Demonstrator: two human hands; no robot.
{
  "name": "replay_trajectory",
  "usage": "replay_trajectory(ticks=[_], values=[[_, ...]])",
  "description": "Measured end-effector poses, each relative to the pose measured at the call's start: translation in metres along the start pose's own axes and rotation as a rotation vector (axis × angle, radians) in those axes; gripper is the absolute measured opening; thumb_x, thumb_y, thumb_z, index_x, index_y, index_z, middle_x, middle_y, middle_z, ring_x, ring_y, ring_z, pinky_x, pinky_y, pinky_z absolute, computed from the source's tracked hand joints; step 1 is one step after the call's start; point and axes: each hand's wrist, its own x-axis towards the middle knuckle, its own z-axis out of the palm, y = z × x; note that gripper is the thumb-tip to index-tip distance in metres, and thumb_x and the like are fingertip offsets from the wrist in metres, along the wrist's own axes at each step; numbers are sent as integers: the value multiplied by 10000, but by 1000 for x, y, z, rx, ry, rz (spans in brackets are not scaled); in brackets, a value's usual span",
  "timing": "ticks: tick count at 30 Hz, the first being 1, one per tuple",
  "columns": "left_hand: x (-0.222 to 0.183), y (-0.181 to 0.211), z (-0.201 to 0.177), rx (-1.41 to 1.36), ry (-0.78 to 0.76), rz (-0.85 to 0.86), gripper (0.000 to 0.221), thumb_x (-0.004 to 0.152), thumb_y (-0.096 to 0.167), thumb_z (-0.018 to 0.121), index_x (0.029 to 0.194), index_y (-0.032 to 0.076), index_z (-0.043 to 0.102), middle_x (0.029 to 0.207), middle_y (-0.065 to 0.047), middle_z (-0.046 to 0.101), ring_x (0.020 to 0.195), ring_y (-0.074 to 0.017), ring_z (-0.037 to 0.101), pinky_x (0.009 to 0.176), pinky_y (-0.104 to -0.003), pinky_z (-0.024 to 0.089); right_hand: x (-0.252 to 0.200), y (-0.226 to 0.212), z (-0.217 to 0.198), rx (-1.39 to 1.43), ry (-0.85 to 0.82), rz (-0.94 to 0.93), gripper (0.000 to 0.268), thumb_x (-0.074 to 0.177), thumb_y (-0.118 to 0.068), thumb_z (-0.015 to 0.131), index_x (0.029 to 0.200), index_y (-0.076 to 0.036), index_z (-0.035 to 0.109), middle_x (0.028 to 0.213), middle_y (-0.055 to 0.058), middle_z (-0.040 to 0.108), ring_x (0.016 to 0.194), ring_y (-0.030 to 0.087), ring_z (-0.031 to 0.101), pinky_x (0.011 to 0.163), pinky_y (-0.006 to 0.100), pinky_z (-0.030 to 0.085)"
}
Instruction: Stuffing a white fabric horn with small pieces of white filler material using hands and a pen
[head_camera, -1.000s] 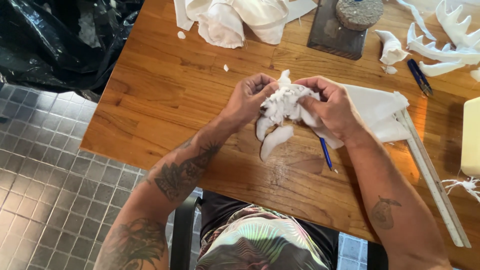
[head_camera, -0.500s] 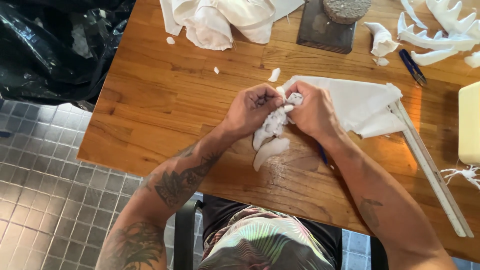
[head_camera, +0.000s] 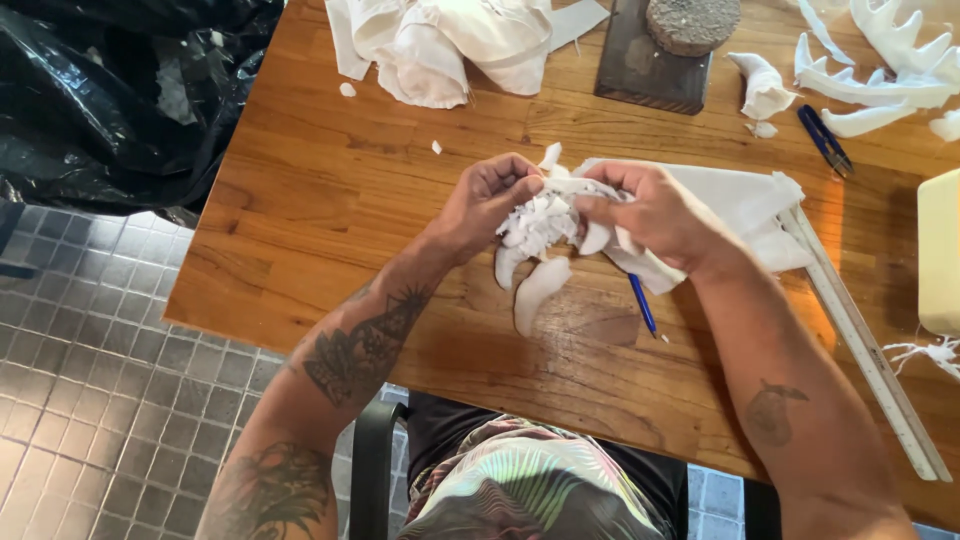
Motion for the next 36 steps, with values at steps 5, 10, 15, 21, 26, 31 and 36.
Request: replay_trajectory(ticks=[5, 10, 15, 21, 26, 31, 36], values=[[6, -30, 0, -122, 36, -56, 214, 1133, 244, 816, 1147, 34, 779, 805, -5, 745, 714, -31, 702, 643, -162, 544, -13, -22, 3, 195, 30, 19, 450, 985, -95, 830, 1421, -17, 744, 1120, 41, 768, 959, 100, 757, 833, 263, 656], [1, -32, 15, -136, 24, -13, 182, 1127, 215, 830, 1151, 40, 786, 829, -14, 774, 747, -35, 734, 685, -158, 567, -7, 7, 20, -388, 159, -89, 582, 758, -453, 1099, 1246, -235, 869, 1068, 44, 798, 1008, 189, 700, 904, 396, 563], [-6, -23, 19, -4, 49, 15, 178, 1120, 194, 842, 1174, 30, 799, 853, 7, 750, 799, -6, 691, 725, -144, 544, 4, 6, 21, -349, 192, -40, 351, 837, -409, 1048, 1057, -201, 870, 822, -61, 715, 819, 73, 643, 710, 255, 506], [-18, 4, 33, 167, 16, -9, 92, 1092, 115, 818, 1142, 38, 816, 839, 18, 721, 775, -20, 675, 685, -177, 536, 20, 50, 19, -697, 290, 28, 184, 867, -388, 937, 1009, -312, 848, 899, 22, 798, 947, 278, 809, 810, 414, 600], [-2, -31, 26, 54, 100, -35, 146, 1103, 171, 834, 1148, 33, 819, 815, 24, 757, 761, 8, 707, 691, -140, 559, 19, 40, 19, -685, 332, -17, 185, 903, -283, 876, 1079, -280, 815, 1016, 82, 820, 1028, 358, 811, 893, 504, 606], [4, -50, 12, -112, 189, -90, 233, 1116, 235, 835, 1166, 9, 807, 804, -37, 794, 698, -46, 736, 615, -184, 590, 5, 2, -4, -383, 54, -396, 664, 944, -232, 878, 1581, -210, 690, 1528, 113, 632, 1411, 348, 657, 1226, 508, 507], [1, -42, 17, -111, 188, -87, 246, 1102, 256, 847, 1130, 16, 799, 783, -36, 791, 660, -53, 737, 567, -172, 579, -2, 1, 13, -610, 40, -602, 416, 974, -272, 996, 1360, -219, 852, 1359, 122, 667, 1193, 397, 733, 1069, 530, 588]])
